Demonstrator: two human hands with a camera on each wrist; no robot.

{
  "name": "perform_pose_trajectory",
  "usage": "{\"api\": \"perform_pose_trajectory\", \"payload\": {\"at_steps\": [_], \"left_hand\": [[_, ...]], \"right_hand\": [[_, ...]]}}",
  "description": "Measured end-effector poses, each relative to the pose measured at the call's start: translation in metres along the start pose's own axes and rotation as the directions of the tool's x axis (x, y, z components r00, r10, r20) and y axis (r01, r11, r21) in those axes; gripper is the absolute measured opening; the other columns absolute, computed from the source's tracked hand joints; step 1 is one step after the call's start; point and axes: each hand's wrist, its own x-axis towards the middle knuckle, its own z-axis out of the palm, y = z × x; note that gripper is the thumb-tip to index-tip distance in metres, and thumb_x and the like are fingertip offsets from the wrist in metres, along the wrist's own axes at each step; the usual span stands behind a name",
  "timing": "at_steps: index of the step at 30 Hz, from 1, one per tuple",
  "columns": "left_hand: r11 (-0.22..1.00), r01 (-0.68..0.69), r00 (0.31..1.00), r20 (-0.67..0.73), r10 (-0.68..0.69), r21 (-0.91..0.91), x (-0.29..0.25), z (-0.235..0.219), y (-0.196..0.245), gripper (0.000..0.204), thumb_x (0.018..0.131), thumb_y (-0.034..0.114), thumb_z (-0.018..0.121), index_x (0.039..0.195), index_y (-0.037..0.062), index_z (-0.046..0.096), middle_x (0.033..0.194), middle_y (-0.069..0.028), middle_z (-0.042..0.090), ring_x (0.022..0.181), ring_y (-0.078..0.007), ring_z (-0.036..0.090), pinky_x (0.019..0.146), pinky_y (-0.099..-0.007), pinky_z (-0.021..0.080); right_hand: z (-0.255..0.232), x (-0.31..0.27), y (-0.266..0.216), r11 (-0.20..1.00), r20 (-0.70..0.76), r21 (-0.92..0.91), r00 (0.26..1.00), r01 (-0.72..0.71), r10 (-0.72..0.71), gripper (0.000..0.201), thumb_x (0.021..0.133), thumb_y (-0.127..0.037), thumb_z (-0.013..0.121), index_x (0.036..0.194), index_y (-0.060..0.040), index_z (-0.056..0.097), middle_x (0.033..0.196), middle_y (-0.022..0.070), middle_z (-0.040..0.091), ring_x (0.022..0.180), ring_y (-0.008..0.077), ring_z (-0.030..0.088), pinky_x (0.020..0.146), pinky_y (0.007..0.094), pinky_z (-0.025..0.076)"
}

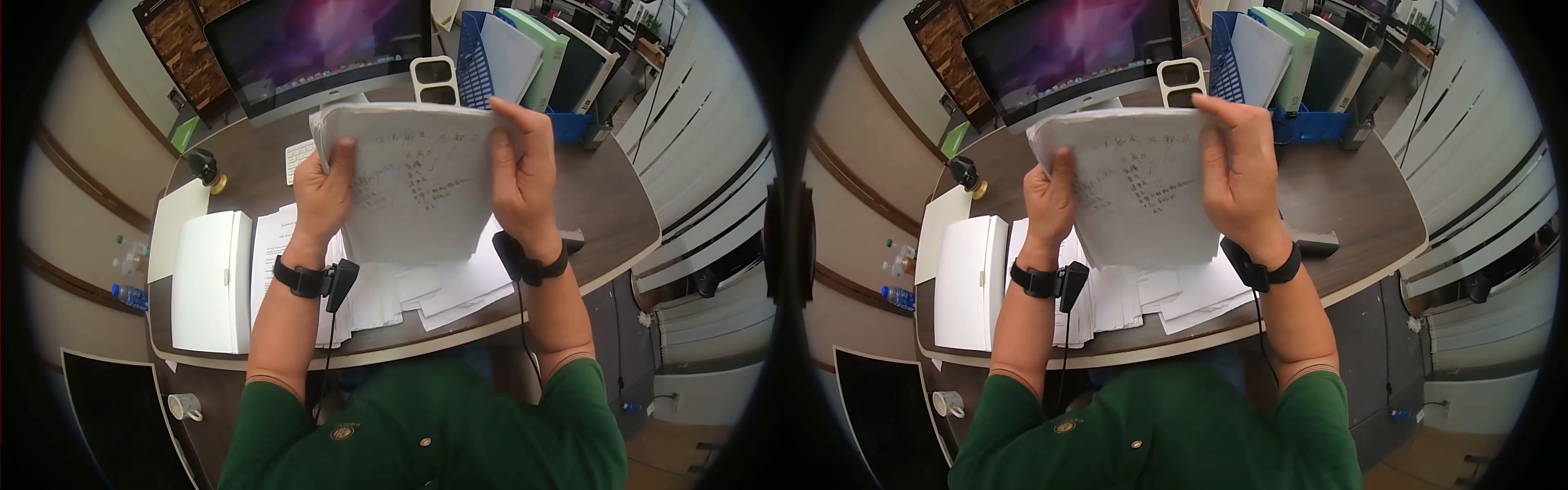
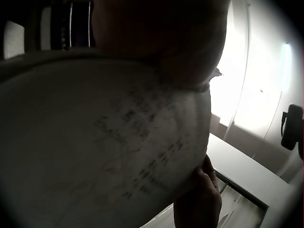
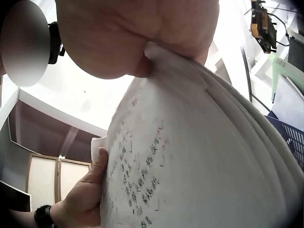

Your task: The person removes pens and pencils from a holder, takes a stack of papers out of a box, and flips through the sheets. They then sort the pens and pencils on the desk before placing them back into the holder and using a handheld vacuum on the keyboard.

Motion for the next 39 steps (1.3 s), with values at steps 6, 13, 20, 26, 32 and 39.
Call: {"api": "perform_pose_trajectory", "payload": {"at_steps": [6, 13, 20, 26, 32, 39], "left_hand": [[0.919, 0.299, 0.954, 0.051, -0.296, -0.258, 0.014, 0.007, 0.044, 0.062, 0.105, 0.051, 0.055, 0.119, -0.0079, 0.067, 0.109, -0.0119, 0.073, 0.095, -0.0162, 0.070, 0.084, -0.0286, 0.057], [0.759, 0.477, 0.873, 0.143, -0.466, -0.443, 0.001, -0.013, 0.021, 0.064, 0.106, 0.048, 0.053, 0.133, -0.0103, 0.057, 0.126, -0.0183, 0.068, 0.111, -0.0244, 0.069, 0.093, -0.0356, 0.058], [0.711, 0.548, 0.821, 0.120, -0.558, -0.441, -0.020, -0.022, 0.007, 0.065, 0.107, 0.047, 0.052, 0.137, -0.0108, 0.054, 0.130, -0.0194, 0.066, 0.114, -0.0251, 0.068, 0.095, -0.0348, 0.057], [0.686, 0.544, 0.826, 0.165, -0.539, -0.484, -0.044, -0.023, 0.003, 0.060, 0.112, 0.041, 0.042, 0.142, -0.0101, 0.049, 0.137, -0.0185, 0.063, 0.123, -0.0234, 0.064, 0.105, -0.0351, 0.051], [0.734, 0.582, 0.805, 0.121, -0.581, -0.350, -0.093, -0.010, -0.018, 0.048, 0.113, 0.033, 0.039, 0.134, -0.0062, 0.056, 0.127, -0.0127, 0.067, 0.113, -0.0160, 0.064, 0.099, -0.0304, 0.050], [0.818, 0.539, 0.839, 0.044, -0.542, -0.203, -0.111, -0.008, -0.033, 0.046, 0.113, 0.033, 0.041, 0.135, -0.0055, 0.056, 0.128, -0.0104, 0.067, 0.114, -0.0137, 0.062, 0.100, -0.0280, 0.048]], "right_hand": [[-0.004, -0.012, -0.001, 0.812, 0.075, 0.463, 0.928, -0.356, 0.365, 0.065, 0.102, -0.005, 0.059, 0.157, 0.0009, 0.025, 0.126, 0.0131, 0.059, 0.103, 0.0134, 0.064, 0.088, 0.0278, 0.052], [0.002, -0.093, -0.011, 0.445, 0.486, 0.433, 0.619, -0.784, 0.616, 0.041, 0.108, -0.018, 0.055, 0.142, 0.0043, 0.049, 0.129, 0.0101, 0.063, 0.110, 0.0114, 0.059, 0.097, 0.0278, 0.048], [0.010, -0.117, -0.015, 0.363, 0.463, 0.451, 0.562, -0.815, 0.685, 0.035, 0.109, -0.019, 0.054, 0.134, 0.0048, 0.055, 0.123, 0.0086, 0.067, 0.110, 0.0107, 0.060, 0.096, 0.0277, 0.048], [0.014, -0.126, -0.011, 0.358, 0.446, 0.433, 0.541, -0.827, 0.713, 0.037, 0.109, -0.019, 0.054, 0.136, 0.0056, 0.054, 0.124, 0.0098, 0.067, 0.108, 0.0112, 0.061, 0.095, 0.0273, 0.049], [0.015, -0.133, -0.008, 0.274, 0.450, 0.421, 0.461, -0.865, 0.765, 0.038, 0.109, -0.017, 0.052, 0.139, 0.0060, 0.053, 0.126, 0.0108, 0.067, 0.110, 0.0118, 0.061, 0.097, 0.0281, 0.048], [0.016, -0.128, -0.016, 0.181, 0.498, 0.411, 0.387, -0.893, 0.776, 0.038, 0.106, -0.012, 0.055, 0.140, 0.0052, 0.051, 0.129, 0.0120, 0.065, 0.112, 0.0139, 0.062, 0.099, 0.0300, 0.049]]}}
